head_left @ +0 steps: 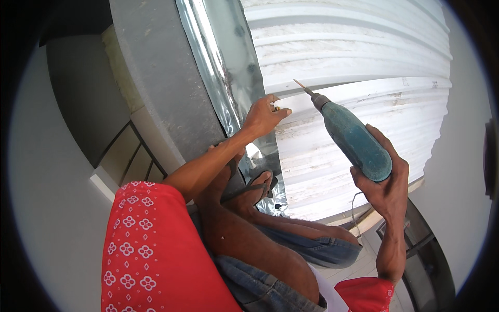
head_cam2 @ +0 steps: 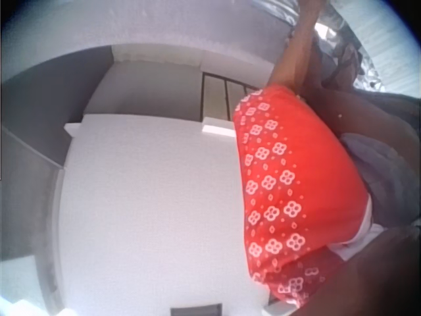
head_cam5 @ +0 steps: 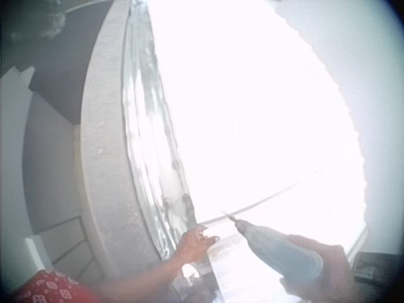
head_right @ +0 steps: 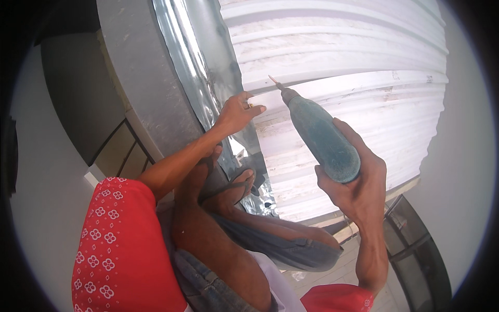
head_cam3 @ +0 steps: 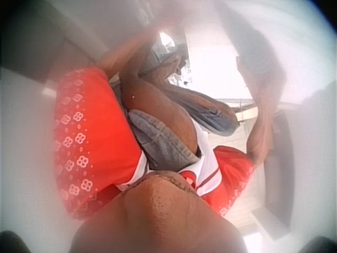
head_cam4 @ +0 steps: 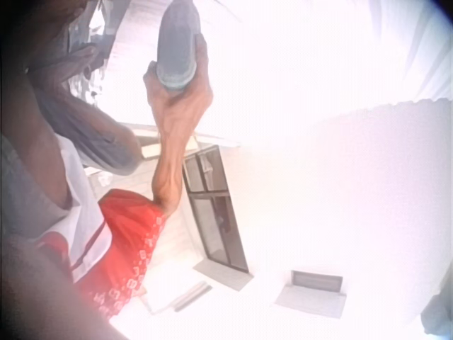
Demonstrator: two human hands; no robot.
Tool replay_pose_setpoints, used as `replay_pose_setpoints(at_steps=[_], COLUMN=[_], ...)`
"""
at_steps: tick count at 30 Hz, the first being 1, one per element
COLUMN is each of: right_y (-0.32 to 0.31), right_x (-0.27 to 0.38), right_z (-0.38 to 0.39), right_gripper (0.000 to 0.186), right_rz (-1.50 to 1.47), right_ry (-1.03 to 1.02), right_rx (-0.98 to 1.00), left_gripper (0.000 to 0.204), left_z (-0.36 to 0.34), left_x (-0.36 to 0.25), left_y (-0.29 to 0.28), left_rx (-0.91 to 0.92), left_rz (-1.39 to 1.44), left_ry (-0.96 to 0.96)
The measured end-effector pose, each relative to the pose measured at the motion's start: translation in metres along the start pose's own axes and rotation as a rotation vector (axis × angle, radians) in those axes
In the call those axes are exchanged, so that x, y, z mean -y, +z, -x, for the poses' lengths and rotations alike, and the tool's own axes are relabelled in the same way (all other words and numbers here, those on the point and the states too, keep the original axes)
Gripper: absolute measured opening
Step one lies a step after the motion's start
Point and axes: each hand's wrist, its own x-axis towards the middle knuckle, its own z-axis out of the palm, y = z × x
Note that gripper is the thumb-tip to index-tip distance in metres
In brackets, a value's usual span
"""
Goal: The person uses a drill to make holes in a metal roof sheet and structural support, then applies sealant tape and secures metal flashing to the edge.
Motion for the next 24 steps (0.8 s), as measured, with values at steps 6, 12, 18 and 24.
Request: replay_pose_setpoints(at_steps=[6, 12, 18, 24], right_y=[-0.01, 0.012, 0.029, 0.034], right_x=[0.0, -0.008, -0.006, 0.003], right_z=[0.033, 0.045, 0.035, 0.024], right_gripper=[0.071, 0.07, 0.068, 0.065], right_rz=[-0.041, -0.11, -0.155, -0.128], right_ry=[0.053, 0.163, 0.191, 0.158], right_rx=[-0.066, -0.052, -0.059, -0.109], left_gripper=[0.051, 0.054, 0.056, 0.06], left_z=[-0.026, -0.047, -0.054, -0.052], left_x=[0.025, 0.027, 0.044, 0.038], left_y=[0.0, -0.003, 0.017, 0.005], left_rx=[-0.187, -0.334, -0.804, -0.393], left_rz=[0.128, -0.007, -0.137, 0.273], left_ry=[0.024, -0.024, 0.012, -0.26])
